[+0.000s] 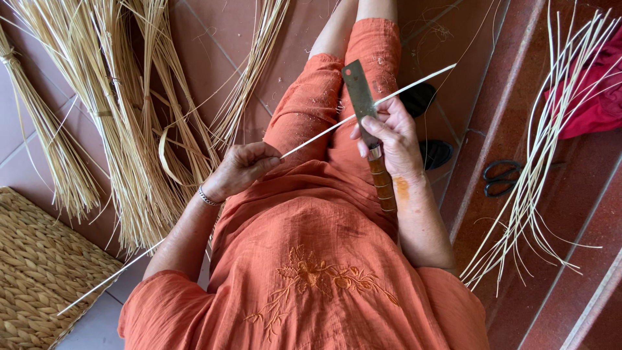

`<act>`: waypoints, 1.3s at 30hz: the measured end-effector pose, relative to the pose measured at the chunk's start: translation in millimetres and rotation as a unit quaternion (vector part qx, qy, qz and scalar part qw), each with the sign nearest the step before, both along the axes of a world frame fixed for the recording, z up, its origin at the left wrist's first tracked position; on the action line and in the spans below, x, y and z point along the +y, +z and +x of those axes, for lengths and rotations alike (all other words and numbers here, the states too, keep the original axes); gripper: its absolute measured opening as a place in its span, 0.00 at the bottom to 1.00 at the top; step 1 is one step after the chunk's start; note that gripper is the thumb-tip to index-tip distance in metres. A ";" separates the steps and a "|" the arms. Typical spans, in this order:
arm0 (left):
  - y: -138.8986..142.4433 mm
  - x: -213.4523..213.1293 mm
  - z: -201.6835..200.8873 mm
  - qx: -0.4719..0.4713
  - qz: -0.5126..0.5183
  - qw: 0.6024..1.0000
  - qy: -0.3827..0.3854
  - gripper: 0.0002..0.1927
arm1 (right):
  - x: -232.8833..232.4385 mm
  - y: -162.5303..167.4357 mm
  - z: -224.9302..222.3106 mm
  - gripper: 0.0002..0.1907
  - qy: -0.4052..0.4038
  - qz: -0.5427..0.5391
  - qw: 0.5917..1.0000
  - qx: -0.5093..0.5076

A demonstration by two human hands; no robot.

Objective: The person sits on the tiled floor and splits thin rattan or palm strips with a small knife, drawing the blade along each strip to shave and split it, then sets finished strips aside with a pile of completed strips.

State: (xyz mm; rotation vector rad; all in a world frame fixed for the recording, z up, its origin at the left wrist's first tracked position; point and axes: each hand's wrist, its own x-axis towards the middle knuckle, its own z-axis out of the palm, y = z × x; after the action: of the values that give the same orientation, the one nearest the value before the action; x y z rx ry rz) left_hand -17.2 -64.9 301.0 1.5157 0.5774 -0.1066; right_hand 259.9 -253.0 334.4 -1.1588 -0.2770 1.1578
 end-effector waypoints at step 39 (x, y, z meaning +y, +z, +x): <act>32.5 116.1 -41.9 -0.121 0.615 0.735 0.259 0.08 | -63.8 -24.1 71.9 0.11 -0.154 0.052 0.986 0.038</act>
State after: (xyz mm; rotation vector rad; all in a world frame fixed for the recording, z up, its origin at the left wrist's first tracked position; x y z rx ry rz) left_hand -59.1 51.2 333.5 2.4934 0.9020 1.1122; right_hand 331.8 -316.8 310.3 -1.0212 -0.0930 0.9017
